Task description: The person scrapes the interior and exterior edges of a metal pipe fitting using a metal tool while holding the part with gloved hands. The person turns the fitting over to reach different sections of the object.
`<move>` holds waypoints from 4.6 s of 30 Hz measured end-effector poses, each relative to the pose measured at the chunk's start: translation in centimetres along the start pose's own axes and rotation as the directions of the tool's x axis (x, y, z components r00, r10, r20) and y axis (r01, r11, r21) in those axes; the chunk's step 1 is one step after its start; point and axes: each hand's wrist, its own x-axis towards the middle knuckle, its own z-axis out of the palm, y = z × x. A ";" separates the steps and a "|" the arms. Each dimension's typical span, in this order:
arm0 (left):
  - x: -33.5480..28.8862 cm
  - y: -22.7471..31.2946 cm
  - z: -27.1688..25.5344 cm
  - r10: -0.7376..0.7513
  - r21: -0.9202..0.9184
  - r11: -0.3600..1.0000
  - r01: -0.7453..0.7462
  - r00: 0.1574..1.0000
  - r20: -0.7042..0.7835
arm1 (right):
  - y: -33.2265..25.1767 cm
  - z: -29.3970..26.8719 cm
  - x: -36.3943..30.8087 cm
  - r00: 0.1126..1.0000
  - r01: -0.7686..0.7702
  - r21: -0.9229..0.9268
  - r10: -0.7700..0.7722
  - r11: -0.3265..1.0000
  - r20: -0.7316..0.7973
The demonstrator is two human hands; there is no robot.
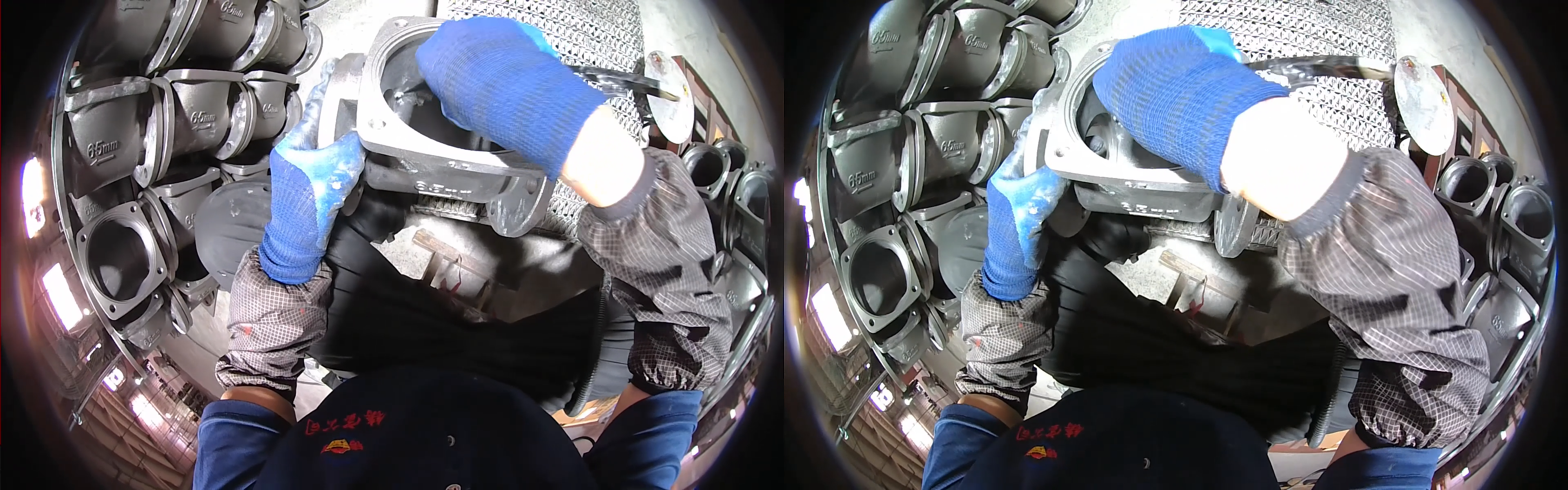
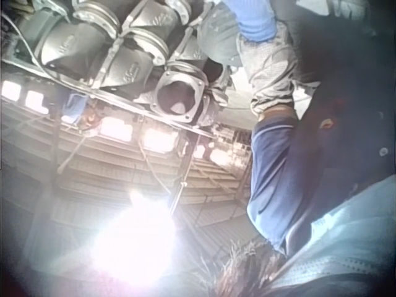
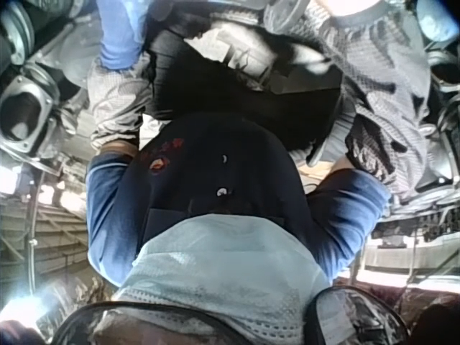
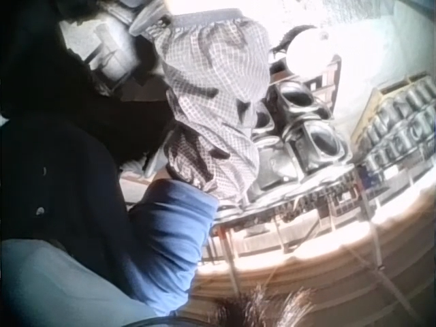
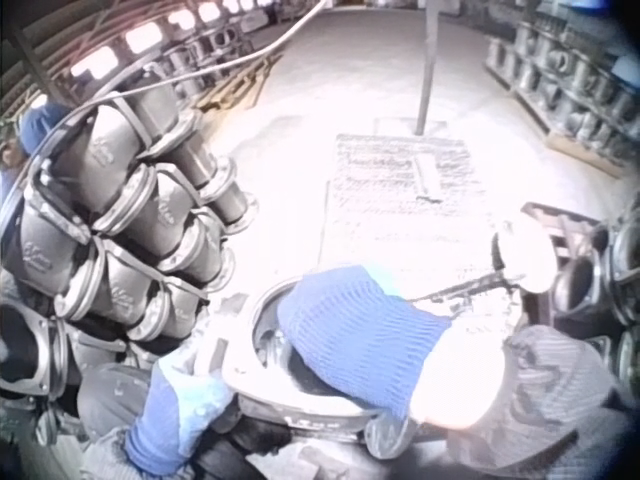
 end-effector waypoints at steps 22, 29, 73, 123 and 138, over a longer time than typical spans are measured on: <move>0.4 0.1 0.6 0.091 0.043 0.995 -0.090 0.996 -0.026 | 2.1 -1.5 -2.3 0.993 0.058 -0.196 -0.077 0.979 -0.089; -0.7 0.4 0.4 0.141 0.115 0.983 -0.146 0.989 0.049 | 7.0 -2.9 -8.8 0.868 0.010 0.685 0.333 0.729 -0.368; -2.5 1.3 3.8 0.424 0.112 0.898 -0.425 0.905 0.037 | -2.2 14.8 -17.9 0.584 -0.230 0.688 0.663 0.689 -0.469; -2.5 1.3 3.5 0.405 0.223 0.887 -0.404 0.913 0.041 | -1.6 12.3 -19.2 0.417 -0.051 0.988 0.896 -0.147 0.154; -3.0 2.2 4.1 0.375 0.170 0.912 -0.375 0.927 0.032 | 0.3 15.7 -11.3 0.453 0.306 0.921 0.888 -0.239 0.080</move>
